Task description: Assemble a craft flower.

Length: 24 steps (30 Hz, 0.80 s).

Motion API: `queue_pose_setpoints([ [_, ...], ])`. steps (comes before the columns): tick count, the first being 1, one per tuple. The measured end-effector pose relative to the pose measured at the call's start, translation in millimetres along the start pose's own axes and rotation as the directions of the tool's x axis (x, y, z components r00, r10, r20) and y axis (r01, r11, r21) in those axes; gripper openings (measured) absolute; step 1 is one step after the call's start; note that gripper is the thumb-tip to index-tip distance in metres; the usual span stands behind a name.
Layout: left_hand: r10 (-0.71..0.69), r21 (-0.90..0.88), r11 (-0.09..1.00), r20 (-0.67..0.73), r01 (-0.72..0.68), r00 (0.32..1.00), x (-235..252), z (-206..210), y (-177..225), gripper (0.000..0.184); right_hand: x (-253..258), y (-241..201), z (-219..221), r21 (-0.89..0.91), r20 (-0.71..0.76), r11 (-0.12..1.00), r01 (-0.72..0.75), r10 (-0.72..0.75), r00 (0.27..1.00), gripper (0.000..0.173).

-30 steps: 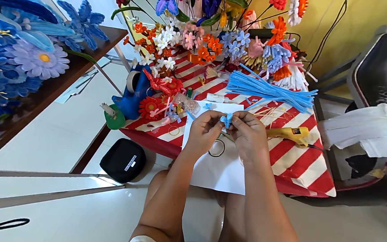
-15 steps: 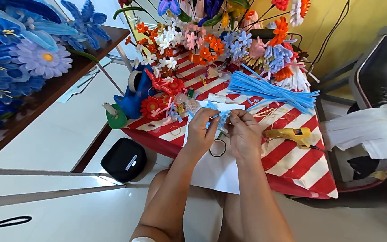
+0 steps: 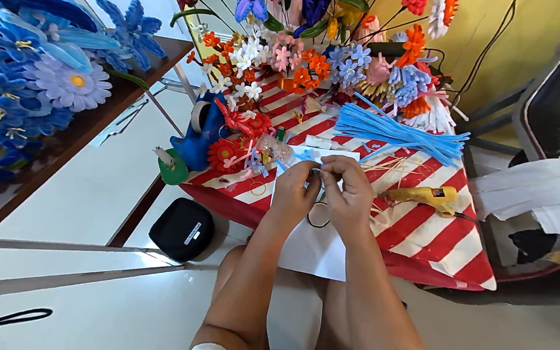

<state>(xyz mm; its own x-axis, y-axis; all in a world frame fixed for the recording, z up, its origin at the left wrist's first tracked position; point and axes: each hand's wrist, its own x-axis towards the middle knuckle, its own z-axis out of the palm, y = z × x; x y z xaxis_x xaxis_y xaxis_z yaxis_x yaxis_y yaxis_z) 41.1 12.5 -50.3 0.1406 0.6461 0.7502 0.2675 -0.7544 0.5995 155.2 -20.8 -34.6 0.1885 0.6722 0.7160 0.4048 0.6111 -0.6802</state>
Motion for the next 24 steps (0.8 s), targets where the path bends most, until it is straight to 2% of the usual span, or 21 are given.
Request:
queue_pose_setpoints([
  [8,-0.024,-0.118,0.993,-0.061,0.017,0.998,-1,4,2,0.013,0,2,-6,0.043,-0.030,0.999,-0.008,0.009,0.999,0.006],
  [15,0.078,-0.004,0.997,-0.193,-0.080,0.978,-4,12,6,0.008,-2,5,1,-0.057,-0.113,0.993,0.106,-0.112,0.987,0.003],
  [24,0.211,0.108,0.977,-0.307,-0.186,0.928,-4,14,0,0.005,-2,5,1,0.043,-0.113,0.999,0.025,-0.020,0.993,0.003],
])
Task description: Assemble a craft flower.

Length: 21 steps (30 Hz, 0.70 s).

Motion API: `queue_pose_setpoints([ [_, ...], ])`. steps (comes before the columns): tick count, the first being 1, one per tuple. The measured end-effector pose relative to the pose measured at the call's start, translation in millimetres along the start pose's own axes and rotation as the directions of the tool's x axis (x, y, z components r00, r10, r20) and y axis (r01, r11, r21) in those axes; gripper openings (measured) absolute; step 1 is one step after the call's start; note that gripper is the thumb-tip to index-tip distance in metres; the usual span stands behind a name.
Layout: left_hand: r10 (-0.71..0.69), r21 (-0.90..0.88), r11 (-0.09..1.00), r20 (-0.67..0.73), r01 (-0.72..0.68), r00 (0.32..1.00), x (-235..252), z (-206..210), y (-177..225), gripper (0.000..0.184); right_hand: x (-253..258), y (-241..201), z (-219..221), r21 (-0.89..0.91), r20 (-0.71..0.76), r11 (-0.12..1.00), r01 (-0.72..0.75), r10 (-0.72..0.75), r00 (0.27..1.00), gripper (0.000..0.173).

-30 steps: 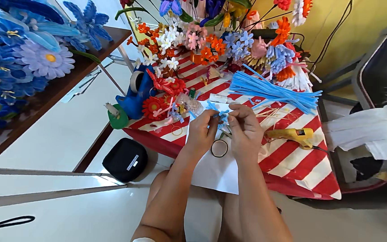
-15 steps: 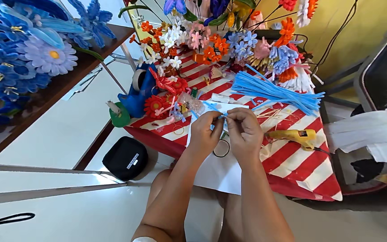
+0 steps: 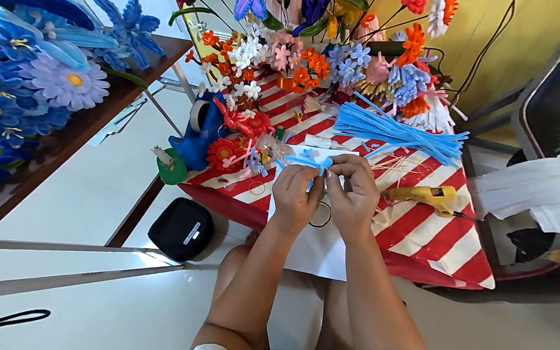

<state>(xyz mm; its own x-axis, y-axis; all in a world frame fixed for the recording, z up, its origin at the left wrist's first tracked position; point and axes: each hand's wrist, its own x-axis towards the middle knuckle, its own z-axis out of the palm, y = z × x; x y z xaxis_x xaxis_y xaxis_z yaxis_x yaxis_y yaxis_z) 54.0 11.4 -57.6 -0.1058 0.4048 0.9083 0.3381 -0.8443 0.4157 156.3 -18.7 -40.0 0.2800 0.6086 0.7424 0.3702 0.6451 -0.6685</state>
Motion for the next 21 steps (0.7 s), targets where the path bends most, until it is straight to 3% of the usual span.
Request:
queue_pose_setpoints([
  [14,0.260,0.007,0.966,-0.020,-0.260,0.965,-3,-5,-12,0.011,4,-5,-9,-0.046,0.122,0.999,-0.007,0.012,0.992,0.004],
  [21,0.259,-0.028,0.965,-0.003,-0.259,0.966,-2,-4,-12,0.014,7,-7,-16,-0.107,0.162,0.994,-0.006,0.023,0.987,0.006],
])
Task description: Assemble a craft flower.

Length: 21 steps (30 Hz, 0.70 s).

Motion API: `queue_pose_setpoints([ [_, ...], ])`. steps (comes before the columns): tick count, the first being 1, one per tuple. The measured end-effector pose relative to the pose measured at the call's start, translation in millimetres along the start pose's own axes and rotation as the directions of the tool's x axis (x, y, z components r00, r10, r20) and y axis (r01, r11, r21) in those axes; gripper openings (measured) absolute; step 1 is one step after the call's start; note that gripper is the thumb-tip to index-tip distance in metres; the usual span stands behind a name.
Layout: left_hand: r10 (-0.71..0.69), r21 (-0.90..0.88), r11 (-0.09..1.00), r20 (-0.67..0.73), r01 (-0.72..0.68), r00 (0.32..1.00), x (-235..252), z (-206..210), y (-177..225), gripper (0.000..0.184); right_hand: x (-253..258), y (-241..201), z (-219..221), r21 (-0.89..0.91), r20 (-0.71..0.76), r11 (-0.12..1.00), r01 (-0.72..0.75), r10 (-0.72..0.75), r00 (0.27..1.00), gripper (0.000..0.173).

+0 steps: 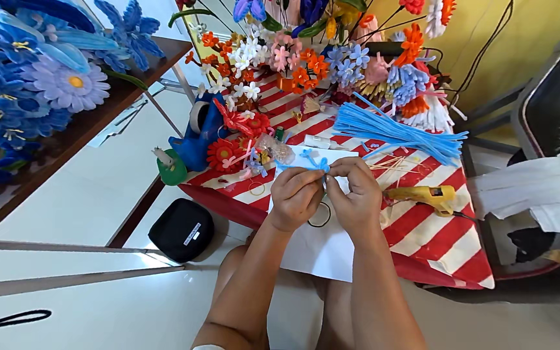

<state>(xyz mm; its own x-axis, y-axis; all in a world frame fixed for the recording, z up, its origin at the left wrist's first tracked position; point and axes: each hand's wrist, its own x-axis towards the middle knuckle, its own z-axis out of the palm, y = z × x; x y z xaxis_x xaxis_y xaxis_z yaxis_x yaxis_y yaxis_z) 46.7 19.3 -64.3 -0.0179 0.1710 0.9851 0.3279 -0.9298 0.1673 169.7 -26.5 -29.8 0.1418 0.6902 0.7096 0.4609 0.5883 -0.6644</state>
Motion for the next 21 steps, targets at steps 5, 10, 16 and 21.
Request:
queue_pose_setpoints([
  [5,-0.111,-0.034,0.993,0.045,0.113,0.993,1,1,1,0.007,0,0,0,0.035,0.005,0.999,-0.032,0.032,0.999,0.007],
  [10,-0.218,-0.049,0.974,0.078,0.223,0.973,2,1,3,0.002,0,2,2,0.036,-0.002,0.999,-0.035,0.036,0.999,0.008],
  [16,-0.405,-0.247,0.869,0.140,0.428,0.904,4,0,3,0.002,1,4,0,0.058,-0.002,0.998,-0.014,0.014,1.000,0.009],
  [21,-0.596,-0.410,0.654,0.237,0.635,0.767,13,-6,9,0.006,1,5,-1,0.051,0.006,0.999,0.020,-0.020,1.000,0.008],
])
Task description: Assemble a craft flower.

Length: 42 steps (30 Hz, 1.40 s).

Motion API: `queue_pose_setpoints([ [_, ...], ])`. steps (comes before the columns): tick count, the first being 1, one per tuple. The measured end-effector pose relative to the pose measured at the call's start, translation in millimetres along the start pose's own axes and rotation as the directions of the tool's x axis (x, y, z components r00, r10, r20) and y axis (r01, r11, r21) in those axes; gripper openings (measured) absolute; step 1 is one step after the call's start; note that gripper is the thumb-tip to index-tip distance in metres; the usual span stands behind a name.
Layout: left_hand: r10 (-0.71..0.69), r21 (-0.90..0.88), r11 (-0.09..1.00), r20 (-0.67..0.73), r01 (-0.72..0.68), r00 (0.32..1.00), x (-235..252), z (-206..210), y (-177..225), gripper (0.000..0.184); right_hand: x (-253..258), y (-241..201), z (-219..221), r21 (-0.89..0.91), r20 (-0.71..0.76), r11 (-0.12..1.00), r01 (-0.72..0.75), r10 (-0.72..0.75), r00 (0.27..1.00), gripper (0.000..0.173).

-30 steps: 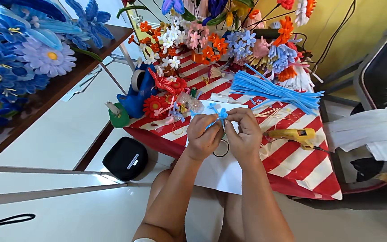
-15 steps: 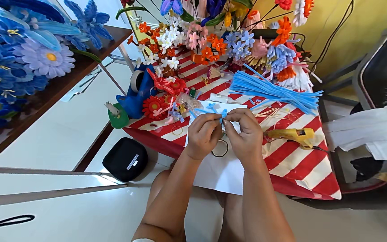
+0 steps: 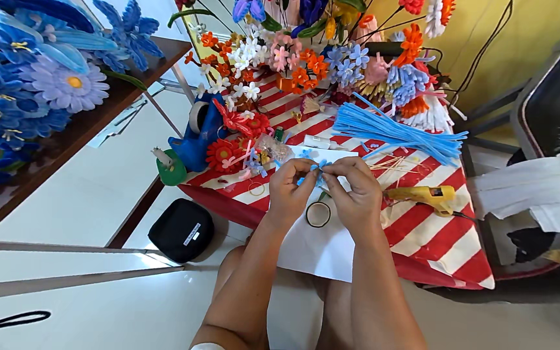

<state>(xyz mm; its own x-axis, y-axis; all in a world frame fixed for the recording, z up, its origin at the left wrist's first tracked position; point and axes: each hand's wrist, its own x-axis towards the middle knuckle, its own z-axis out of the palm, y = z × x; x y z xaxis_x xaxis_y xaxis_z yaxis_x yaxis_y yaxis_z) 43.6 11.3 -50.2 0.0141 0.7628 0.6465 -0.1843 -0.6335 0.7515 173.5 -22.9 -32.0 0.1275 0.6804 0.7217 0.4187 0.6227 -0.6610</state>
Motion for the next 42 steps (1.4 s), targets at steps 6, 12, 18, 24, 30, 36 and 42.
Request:
queue_pose_setpoints([
  [6,-0.143,-0.141,0.980,-0.009,0.141,0.990,1,0,9,0.012,1,2,-1,0.027,-0.025,0.999,0.024,-0.024,0.999,0.003],
  [12,-0.200,-0.221,0.954,0.036,0.203,0.979,3,-4,11,0.015,1,1,-4,0.003,0.024,1.000,0.030,-0.030,0.999,0.006],
  [18,-0.137,-0.148,0.979,0.035,0.140,0.990,2,-2,11,0.013,1,1,-3,0.011,0.036,1.000,0.009,-0.009,0.999,0.008],
  [24,-0.116,-0.095,0.989,0.012,0.117,0.993,4,-4,6,0.010,1,-3,-9,0.032,0.007,0.999,0.005,-0.005,1.000,0.007],
  [30,-0.041,0.001,0.999,0.068,0.042,0.997,4,-8,4,0.009,4,-12,-25,-0.124,0.346,0.992,0.028,0.017,0.938,0.015],
  [36,-0.054,0.032,0.998,0.066,0.052,0.996,5,-10,5,0.009,2,-15,-20,-0.231,0.351,0.972,0.034,0.051,0.935,0.016],
  [42,0.148,0.310,0.931,0.157,-0.191,0.976,5,-10,-3,0.011,0,-21,-9,-0.486,0.242,0.873,0.046,0.083,0.967,0.013],
])
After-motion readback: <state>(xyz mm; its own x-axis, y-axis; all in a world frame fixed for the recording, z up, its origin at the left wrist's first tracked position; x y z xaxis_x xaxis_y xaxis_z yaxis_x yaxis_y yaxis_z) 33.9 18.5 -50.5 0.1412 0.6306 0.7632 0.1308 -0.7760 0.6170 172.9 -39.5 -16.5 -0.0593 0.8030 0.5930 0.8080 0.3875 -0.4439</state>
